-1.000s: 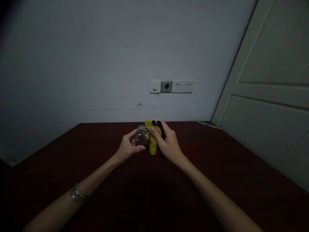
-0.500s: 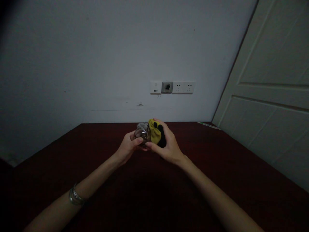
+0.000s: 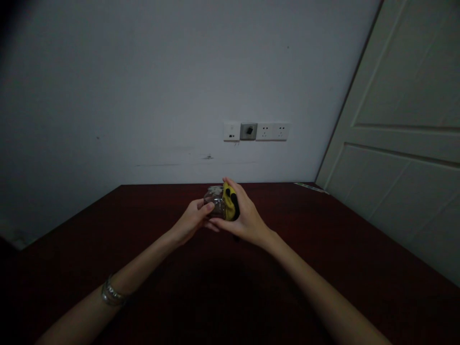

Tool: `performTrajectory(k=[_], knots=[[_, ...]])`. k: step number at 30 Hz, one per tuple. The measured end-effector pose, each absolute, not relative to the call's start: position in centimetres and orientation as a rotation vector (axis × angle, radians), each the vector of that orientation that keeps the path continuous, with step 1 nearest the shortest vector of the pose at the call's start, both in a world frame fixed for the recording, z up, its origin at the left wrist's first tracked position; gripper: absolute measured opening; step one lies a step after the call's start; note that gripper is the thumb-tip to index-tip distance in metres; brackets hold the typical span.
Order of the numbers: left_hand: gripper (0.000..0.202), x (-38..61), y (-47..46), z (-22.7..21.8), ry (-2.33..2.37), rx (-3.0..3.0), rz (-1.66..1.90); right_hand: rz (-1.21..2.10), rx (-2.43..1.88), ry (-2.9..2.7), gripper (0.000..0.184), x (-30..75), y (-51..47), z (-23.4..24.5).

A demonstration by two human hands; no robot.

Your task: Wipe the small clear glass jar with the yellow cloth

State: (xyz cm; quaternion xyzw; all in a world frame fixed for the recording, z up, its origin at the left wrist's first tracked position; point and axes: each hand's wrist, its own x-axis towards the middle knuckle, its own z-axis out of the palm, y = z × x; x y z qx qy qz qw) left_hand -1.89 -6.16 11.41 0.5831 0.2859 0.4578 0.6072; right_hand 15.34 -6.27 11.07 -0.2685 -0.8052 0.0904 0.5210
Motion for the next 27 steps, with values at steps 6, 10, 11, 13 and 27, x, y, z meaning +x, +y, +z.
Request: performTrajectory(k=[6, 10, 11, 13, 27], knots=[[0.071, -2.5, -5.6, 11.7, 0.589, 1.543, 0.997, 0.529, -0.693, -1.715, 0.086, 15.2, -6.3, 11.0], [0.090, -2.4, -5.7, 11.7, 0.632, 1.625, 1.104, 0.725, -0.701, -1.601, 0.081, 14.7, -6.4, 11.0], [0.092, -2.3, -5.7, 11.6, 0.637, 1.634, 1.111, 0.754, -0.700, -1.592, 0.080, 14.6, -6.5, 11.0], [0.091, -2.1, -5.8, 11.4, 0.616, 1.631, 1.120, 0.773, -0.703, -1.595, 0.076, 14.5, -6.6, 11.1], [0.083, -1.8, -5.8, 10.8, 0.661, 1.681, 1.308, 0.288, -0.822, -1.962, 0.050, 15.7, -7.0, 12.3]])
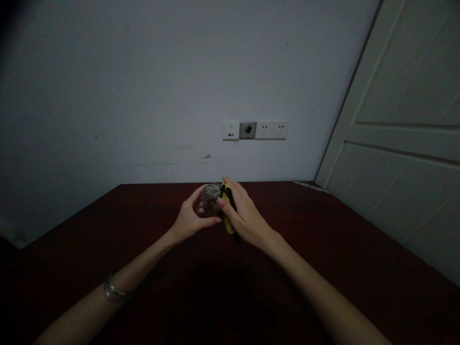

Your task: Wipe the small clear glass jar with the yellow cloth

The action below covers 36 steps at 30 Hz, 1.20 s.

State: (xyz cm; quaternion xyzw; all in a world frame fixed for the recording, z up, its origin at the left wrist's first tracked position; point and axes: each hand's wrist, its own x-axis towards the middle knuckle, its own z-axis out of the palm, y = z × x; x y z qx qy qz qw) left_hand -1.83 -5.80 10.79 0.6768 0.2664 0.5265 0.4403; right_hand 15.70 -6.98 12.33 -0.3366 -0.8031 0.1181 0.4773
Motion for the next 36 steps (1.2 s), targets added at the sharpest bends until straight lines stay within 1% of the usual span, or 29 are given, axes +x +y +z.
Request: performTrajectory(k=[4, 9, 12, 15, 19, 25, 28, 32, 36], knots=[[0.085, -2.0, -5.6, 10.4, 0.618, 1.753, 1.320, 0.144, -0.825, -1.931, 0.044, 15.9, -7.3, 12.8], [0.088, -2.3, -5.4, 10.0, 0.645, 1.828, 1.307, 0.100, -0.778, -1.889, 0.040, 16.2, -7.2, 13.3], [0.088, -2.3, -5.4, 9.9, 0.641, 1.852, 1.284, 0.118, -0.732, -1.855, 0.039, 16.4, -7.1, 13.4], [0.087, -2.3, -5.5, 10.0, 0.630, 1.852, 1.278, 0.215, -0.701, -1.897, 0.035, 16.8, -7.1, 13.8], [0.086, -2.3, -5.4, 9.9, 0.592, 1.822, 1.279, 0.283, -0.668, -1.998, 0.044, 17.5, -7.0, 14.4], [0.087, -2.3, -5.2, 9.8, 0.633, 1.848, 1.302, 0.212, -0.637, -2.065, 0.033, 17.6, -7.3, 14.8], [0.090, -2.4, -5.2, 9.7, 0.648, 1.859, 1.303, 0.110, -0.560, -2.113, 0.035, 17.3, -7.9, 14.9], [0.091, -2.7, -4.9, 9.2, 0.611, 1.831, 1.301, -0.044, -0.448, -2.282, 0.044, 16.9, -8.5, 14.6], [0.089, -3.1, -4.6, 8.6, 0.592, 1.871, 1.305, -0.118, -0.479, -2.282, 0.046, 16.6, -8.0, 14.0]])
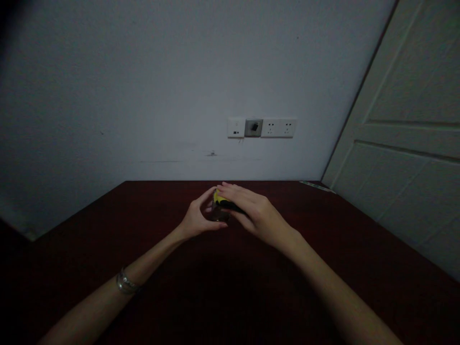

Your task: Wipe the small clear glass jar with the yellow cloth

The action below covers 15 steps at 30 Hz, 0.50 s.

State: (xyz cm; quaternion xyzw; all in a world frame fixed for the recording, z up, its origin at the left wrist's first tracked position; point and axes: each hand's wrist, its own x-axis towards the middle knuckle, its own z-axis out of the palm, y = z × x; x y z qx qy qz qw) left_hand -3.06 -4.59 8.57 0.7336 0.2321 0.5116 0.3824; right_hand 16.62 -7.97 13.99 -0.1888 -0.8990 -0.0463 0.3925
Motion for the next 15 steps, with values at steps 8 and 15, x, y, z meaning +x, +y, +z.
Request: performTrajectory(k=[8, 15], knots=[[0.094, -3.5, -4.1, 7.9, 0.661, 1.990, 1.314, -0.117, -0.574, -2.211, 0.043, 16.4, -7.3, 13.2], [0.091, -3.7, -3.4, 7.8, 0.661, 2.012, 1.269, -0.118, -0.471, -2.380, 0.049, 16.4, -7.6, 13.3]])
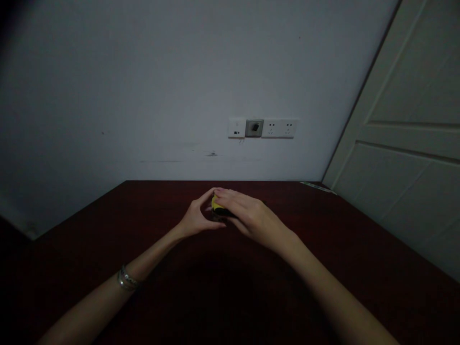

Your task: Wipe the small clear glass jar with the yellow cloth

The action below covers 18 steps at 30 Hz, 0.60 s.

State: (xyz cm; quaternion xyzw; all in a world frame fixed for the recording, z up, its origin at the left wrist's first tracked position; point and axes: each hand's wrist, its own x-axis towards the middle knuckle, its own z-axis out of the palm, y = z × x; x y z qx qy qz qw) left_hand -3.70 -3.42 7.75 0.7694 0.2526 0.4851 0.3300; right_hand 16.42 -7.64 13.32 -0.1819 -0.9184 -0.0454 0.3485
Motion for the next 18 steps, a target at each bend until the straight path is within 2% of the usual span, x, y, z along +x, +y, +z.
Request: performTrajectory(k=[7, 18], knots=[[0.097, -3.3, -3.8, 8.3, 0.750, 2.151, 1.301, -0.017, -0.626, -2.221, 0.040, 17.3, -6.4, 13.3], [0.094, -3.2, -3.5, 8.2, 0.807, 2.230, 1.326, -0.196, -0.486, -2.440, 0.043, 16.9, -8.1, 14.2]])
